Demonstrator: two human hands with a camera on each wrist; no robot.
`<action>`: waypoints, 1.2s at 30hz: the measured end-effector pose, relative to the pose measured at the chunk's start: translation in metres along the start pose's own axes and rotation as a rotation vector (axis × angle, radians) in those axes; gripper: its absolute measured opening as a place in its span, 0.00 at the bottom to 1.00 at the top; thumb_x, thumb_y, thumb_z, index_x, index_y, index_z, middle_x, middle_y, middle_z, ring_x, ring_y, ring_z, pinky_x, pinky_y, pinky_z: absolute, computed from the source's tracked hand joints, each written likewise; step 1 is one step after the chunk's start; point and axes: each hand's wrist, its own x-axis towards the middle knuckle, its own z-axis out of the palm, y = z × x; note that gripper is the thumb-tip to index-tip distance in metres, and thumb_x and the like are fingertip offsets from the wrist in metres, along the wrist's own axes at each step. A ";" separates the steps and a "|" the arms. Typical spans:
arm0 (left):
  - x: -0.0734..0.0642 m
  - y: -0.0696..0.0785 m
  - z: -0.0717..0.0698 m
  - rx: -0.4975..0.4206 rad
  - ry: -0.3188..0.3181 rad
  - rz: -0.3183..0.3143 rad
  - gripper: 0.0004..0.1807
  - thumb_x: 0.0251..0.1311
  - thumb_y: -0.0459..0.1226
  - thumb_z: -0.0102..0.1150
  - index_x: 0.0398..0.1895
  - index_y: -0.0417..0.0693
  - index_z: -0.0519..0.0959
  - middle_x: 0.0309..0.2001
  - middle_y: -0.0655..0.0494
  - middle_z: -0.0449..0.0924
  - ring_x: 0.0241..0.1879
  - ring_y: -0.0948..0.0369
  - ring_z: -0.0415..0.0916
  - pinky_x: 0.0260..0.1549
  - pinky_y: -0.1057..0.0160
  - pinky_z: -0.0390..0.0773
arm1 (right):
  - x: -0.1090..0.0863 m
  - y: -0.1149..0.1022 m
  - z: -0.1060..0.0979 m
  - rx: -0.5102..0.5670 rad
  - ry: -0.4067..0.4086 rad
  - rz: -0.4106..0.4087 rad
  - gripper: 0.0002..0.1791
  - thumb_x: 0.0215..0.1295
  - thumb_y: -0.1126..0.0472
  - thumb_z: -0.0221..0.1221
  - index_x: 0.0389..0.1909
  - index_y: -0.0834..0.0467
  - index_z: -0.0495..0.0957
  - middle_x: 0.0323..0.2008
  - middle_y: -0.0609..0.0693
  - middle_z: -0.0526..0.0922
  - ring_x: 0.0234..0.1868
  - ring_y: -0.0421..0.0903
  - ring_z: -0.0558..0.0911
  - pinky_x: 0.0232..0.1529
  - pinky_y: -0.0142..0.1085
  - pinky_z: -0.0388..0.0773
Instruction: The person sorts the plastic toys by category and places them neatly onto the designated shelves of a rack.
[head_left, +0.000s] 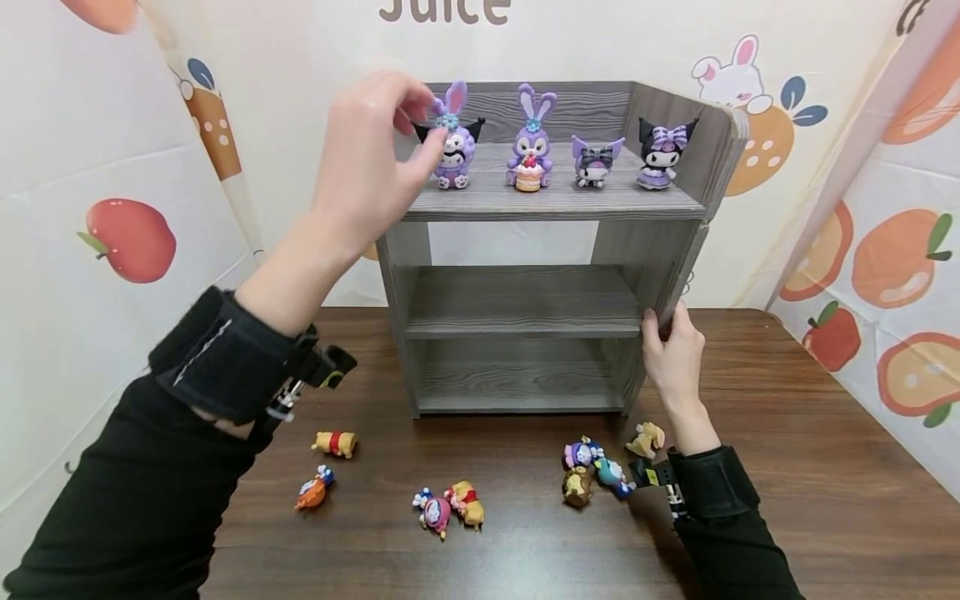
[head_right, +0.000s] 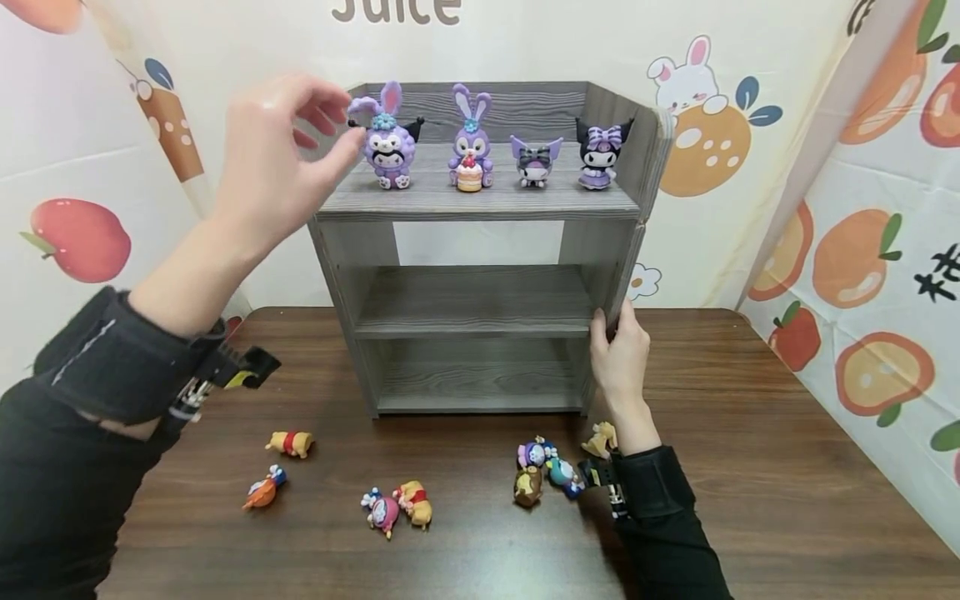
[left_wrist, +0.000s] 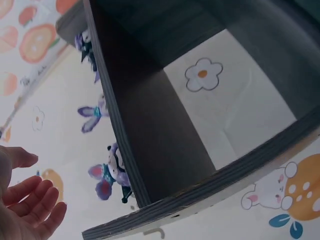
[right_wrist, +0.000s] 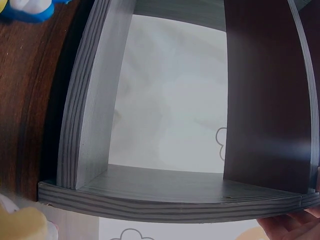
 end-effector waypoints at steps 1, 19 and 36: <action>-0.005 0.001 -0.001 -0.001 -0.004 0.011 0.13 0.55 0.35 0.53 0.41 0.35 0.75 0.36 0.46 0.75 0.34 0.57 0.69 0.38 0.65 0.65 | 0.000 0.000 0.000 -0.002 0.001 0.001 0.08 0.59 0.67 0.50 0.33 0.69 0.71 0.13 0.55 0.69 0.13 0.34 0.61 0.14 0.25 0.56; -0.113 0.011 0.014 -0.083 -0.219 0.152 0.07 0.50 0.33 0.59 0.32 0.39 0.77 0.28 0.54 0.75 0.28 0.61 0.70 0.30 0.65 0.71 | 0.002 0.000 0.001 0.007 -0.005 0.004 0.08 0.59 0.66 0.50 0.32 0.69 0.70 0.14 0.56 0.69 0.14 0.36 0.63 0.16 0.25 0.56; -0.211 -0.002 0.053 -0.079 -0.652 0.067 0.05 0.49 0.37 0.61 0.29 0.48 0.76 0.29 0.62 0.73 0.31 0.66 0.71 0.30 0.66 0.74 | 0.002 0.001 0.001 0.008 -0.015 0.025 0.10 0.59 0.66 0.49 0.37 0.69 0.71 0.15 0.56 0.70 0.15 0.36 0.63 0.16 0.24 0.56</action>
